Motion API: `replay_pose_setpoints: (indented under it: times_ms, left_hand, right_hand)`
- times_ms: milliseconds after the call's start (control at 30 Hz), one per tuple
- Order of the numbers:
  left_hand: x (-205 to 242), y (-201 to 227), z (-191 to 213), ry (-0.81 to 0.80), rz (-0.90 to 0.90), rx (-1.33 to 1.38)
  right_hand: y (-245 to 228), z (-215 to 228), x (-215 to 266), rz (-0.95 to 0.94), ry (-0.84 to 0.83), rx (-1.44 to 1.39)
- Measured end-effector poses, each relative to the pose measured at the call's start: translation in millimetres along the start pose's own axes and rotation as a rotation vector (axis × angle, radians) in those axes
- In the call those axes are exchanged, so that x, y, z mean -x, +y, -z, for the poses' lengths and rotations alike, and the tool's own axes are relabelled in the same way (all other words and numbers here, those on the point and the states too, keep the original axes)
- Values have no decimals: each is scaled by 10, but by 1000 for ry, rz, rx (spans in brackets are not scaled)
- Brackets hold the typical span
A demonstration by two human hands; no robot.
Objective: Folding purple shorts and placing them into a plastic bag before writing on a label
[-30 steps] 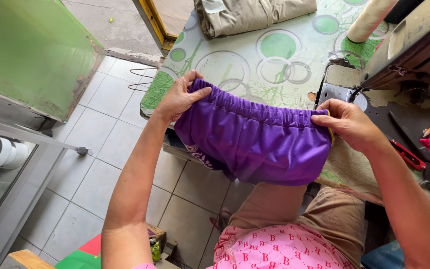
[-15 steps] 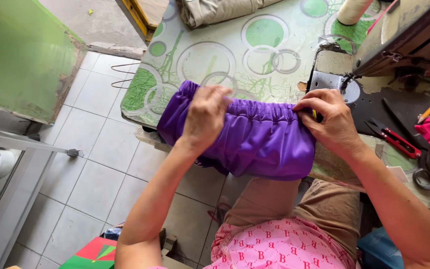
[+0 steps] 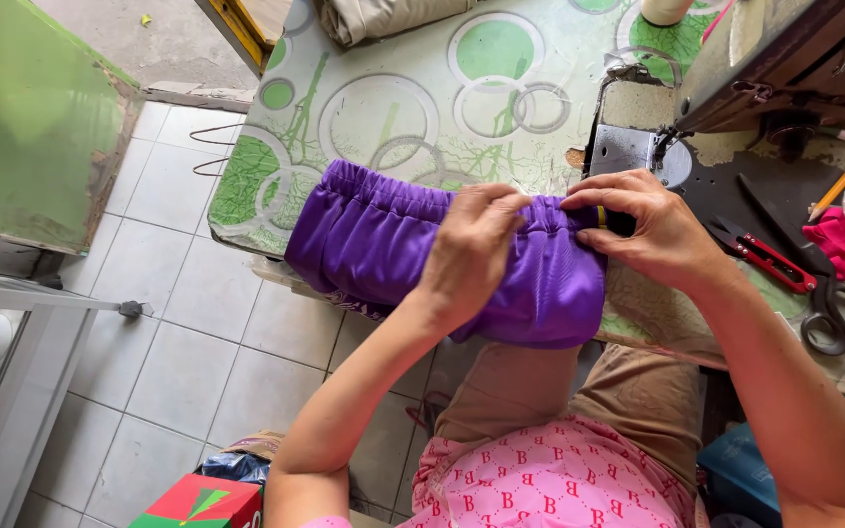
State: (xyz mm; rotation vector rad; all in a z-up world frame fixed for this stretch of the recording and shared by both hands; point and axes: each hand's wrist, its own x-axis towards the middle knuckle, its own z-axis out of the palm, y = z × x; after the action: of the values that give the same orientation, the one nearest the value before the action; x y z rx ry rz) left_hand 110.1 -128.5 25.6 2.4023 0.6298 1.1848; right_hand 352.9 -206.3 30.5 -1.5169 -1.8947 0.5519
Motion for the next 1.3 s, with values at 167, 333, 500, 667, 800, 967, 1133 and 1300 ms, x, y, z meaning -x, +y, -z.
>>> replay_pose_setpoints:
  times_ms: [167, 333, 500, 667, 800, 967, 1133, 1300]
  left_hand:
    - [-30, -108, -351, -38, -22, -84]
    - [-49, -93, -386, -14, -182, -364]
    - [-50, 231, 180, -376, -123, 179]
    - [-132, 308, 345, -811, -95, 707]
    - [-93, -50, -179, -297, 43, 259]
    - [-89, -109, -496, -192, -62, -114]
    - [-59, -120, -503, -106, -149, -183]
    - [-122, 371, 176, -502, -74, 456]
  right_hand:
    - [0, 6, 3, 8, 9, -8]
    - [2, 3, -6, 26, 15, 17]
    - [48, -6, -15, 16, 13, 29]
    - [51, -14, -23, -14, 1, 58]
    - [15, -2, -33, -68, -15, 75]
    - [66, -10, -16, -79, -9, 50]
    - [12, 13, -32, -99, -25, 81]
    - [28, -11, -24, -152, -3, 80]
